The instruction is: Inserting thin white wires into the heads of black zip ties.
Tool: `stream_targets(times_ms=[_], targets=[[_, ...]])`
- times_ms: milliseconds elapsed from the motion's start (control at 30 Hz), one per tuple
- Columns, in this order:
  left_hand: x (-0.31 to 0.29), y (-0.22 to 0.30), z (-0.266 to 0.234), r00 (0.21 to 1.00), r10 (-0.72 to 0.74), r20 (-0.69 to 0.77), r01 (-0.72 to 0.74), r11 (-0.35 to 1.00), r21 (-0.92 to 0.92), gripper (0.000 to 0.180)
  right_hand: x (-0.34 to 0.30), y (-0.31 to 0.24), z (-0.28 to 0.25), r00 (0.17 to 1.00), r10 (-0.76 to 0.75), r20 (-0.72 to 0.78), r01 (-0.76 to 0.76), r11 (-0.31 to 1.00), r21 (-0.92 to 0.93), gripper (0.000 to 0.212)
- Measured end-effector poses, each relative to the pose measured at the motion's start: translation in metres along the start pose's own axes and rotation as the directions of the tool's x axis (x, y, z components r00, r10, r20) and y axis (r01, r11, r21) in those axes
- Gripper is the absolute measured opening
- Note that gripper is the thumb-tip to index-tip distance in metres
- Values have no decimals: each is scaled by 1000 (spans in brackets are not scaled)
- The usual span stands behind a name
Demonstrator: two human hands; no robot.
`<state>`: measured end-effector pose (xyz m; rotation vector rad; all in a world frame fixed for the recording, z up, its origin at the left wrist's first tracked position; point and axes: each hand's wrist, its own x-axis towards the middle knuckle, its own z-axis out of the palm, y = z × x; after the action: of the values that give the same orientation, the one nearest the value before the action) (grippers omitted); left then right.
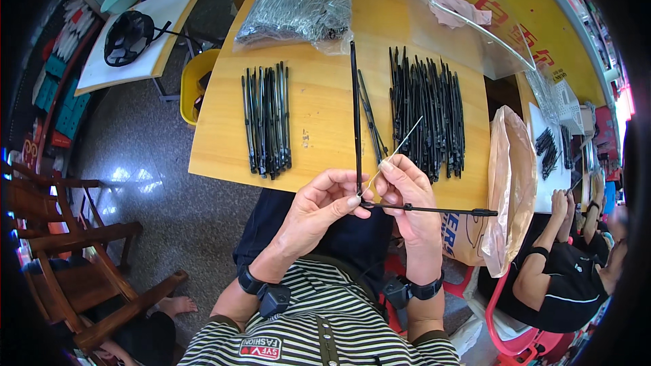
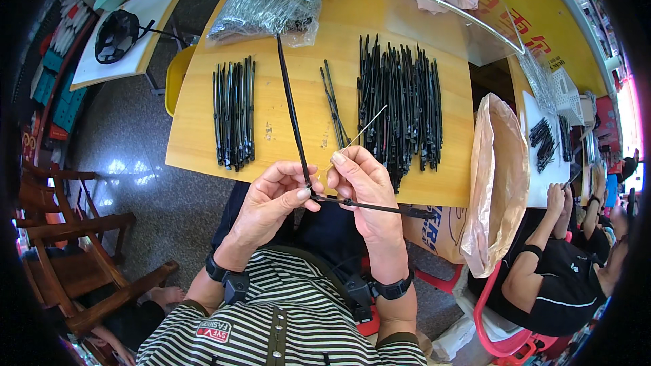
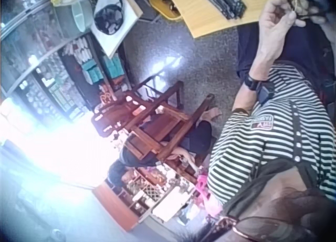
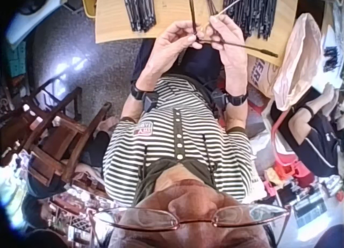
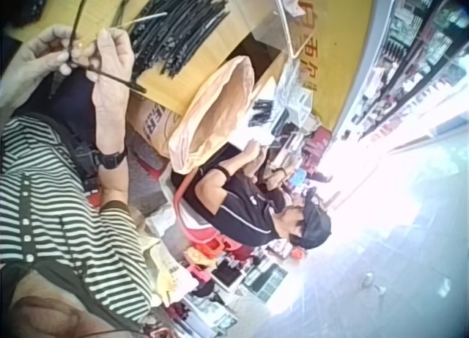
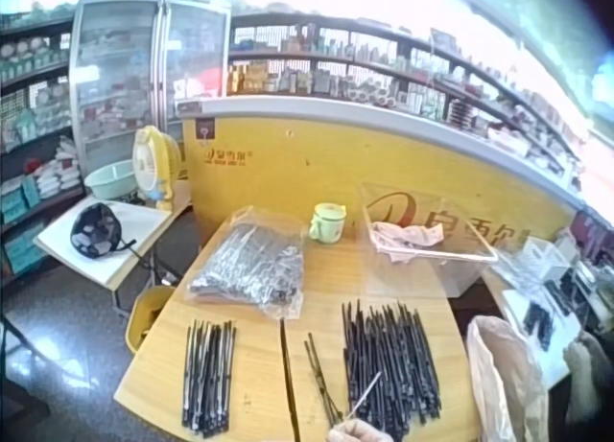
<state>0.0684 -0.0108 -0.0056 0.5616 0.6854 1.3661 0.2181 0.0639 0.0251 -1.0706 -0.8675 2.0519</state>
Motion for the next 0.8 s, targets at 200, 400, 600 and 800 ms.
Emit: stream_targets(times_ms=[200,400,600,800], targets=[[0,-1,-1,1000,-5,-4,5,1000,-26,28,2,1,-2,999,38,28,-39,998,42,11],[0,2,0,1000,-12,-6,11,999,-31,28,0,-3,1,999,35,37,-37,998,56,10],[0,2,-2,1000,1,5,-1,1000,-29,28,3,0,2,999,19,39,-21,998,64,10],[0,3,-2,1000,-1,-7,1,1000,-20,28,3,-1,1,999,19,35,-21,998,61,10]])
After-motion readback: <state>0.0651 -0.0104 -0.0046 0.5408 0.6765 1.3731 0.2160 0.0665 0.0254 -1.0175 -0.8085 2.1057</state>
